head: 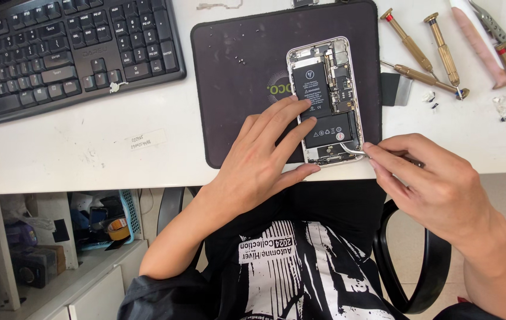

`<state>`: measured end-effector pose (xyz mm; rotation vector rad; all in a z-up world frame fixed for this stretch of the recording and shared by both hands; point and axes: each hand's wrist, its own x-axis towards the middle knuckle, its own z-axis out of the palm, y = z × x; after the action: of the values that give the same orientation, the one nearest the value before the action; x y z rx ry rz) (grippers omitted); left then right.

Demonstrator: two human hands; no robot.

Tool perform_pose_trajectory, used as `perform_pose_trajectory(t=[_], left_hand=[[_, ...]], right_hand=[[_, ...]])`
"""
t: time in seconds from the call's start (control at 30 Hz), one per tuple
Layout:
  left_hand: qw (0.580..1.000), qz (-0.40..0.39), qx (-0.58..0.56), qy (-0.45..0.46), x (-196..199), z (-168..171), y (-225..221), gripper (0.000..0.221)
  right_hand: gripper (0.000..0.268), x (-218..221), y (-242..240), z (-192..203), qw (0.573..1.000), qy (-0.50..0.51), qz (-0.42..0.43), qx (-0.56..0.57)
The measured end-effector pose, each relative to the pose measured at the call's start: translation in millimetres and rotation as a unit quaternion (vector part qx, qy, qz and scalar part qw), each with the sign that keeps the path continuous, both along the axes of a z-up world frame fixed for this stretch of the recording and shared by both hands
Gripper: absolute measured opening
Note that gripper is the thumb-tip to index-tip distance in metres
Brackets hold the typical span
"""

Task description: The person disassembles a smartphone by removing the back cover and detaching internal components. They use tweezers and a plastic spudger to disconnect cables and remove the battery from the device.

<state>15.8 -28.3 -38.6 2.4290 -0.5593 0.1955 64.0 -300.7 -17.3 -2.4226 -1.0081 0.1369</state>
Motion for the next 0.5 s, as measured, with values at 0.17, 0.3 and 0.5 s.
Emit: perform_pose_trajectory(t=[0.17,0.3,0.5], left_hand=[[1.000,-0.003,0.005,-0.006,0,-1,0,0.060],[1.000,0.000,0.008,-0.011,1,-2,0,0.061],[1.000,0.007,0.017,-0.021,-2,-1,-1,0.060]], right_hand=[[0.030,0,5,4,0.999,-0.034,0.021,-0.006],[0.034,-2,10,4,0.997,-0.064,0.034,-0.012],[0.031,0,12,5,0.999,-0.033,0.022,-0.005]])
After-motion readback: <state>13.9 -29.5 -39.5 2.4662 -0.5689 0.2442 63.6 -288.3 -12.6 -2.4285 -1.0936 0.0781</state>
